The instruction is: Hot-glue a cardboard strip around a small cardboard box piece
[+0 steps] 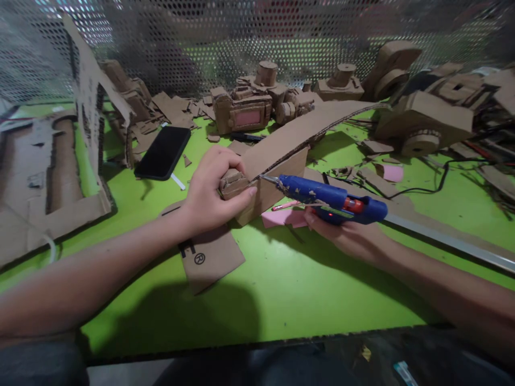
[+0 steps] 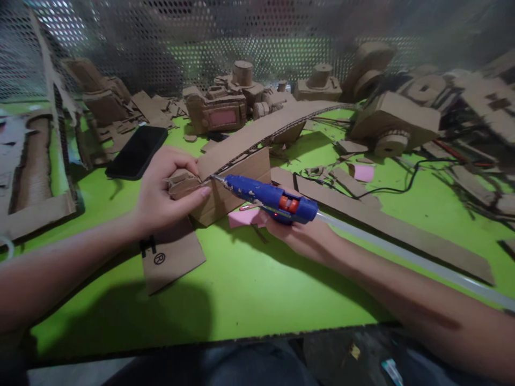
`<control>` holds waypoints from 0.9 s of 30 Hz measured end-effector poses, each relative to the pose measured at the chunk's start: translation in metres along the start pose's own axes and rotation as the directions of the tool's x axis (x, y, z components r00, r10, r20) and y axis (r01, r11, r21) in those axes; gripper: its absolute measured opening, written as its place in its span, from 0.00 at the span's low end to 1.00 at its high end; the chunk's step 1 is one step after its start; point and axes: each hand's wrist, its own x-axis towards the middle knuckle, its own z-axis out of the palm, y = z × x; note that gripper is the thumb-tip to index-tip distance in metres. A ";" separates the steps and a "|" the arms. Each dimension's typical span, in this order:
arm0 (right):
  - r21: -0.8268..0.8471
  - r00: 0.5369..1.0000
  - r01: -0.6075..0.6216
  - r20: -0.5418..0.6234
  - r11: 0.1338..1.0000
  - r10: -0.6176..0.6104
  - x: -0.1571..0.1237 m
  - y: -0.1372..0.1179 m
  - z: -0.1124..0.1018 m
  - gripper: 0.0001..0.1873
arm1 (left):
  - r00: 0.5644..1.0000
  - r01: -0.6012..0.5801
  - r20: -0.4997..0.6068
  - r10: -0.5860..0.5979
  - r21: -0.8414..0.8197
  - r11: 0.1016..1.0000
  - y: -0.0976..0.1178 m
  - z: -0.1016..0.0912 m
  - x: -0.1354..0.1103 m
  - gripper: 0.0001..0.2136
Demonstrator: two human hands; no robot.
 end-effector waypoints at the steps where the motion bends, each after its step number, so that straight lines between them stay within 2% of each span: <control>1: 0.029 1.000 -0.017 0.015 0.999 0.016 0.000 0.000 0.000 0.17 | 1.000 0.001 0.003 -0.001 -0.002 1.000 0.000 0.000 0.000 0.08; 4: 0.076 0.998 -0.036 0.047 0.996 0.032 0.002 -0.001 0.001 0.16 | 1.000 -0.010 -0.005 0.010 -0.002 1.000 0.000 0.000 0.000 0.08; 17: 0.081 0.999 -0.039 0.033 0.996 0.037 -0.001 -0.003 0.000 0.15 | 1.000 -0.014 -0.013 0.014 0.003 1.000 -0.002 0.000 -0.001 0.08; 27: -0.002 0.999 -0.028 -0.022 1.000 0.028 -0.001 0.006 0.000 0.17 | 1.000 -0.005 -0.004 0.005 0.006 1.000 -0.001 0.000 -0.001 0.08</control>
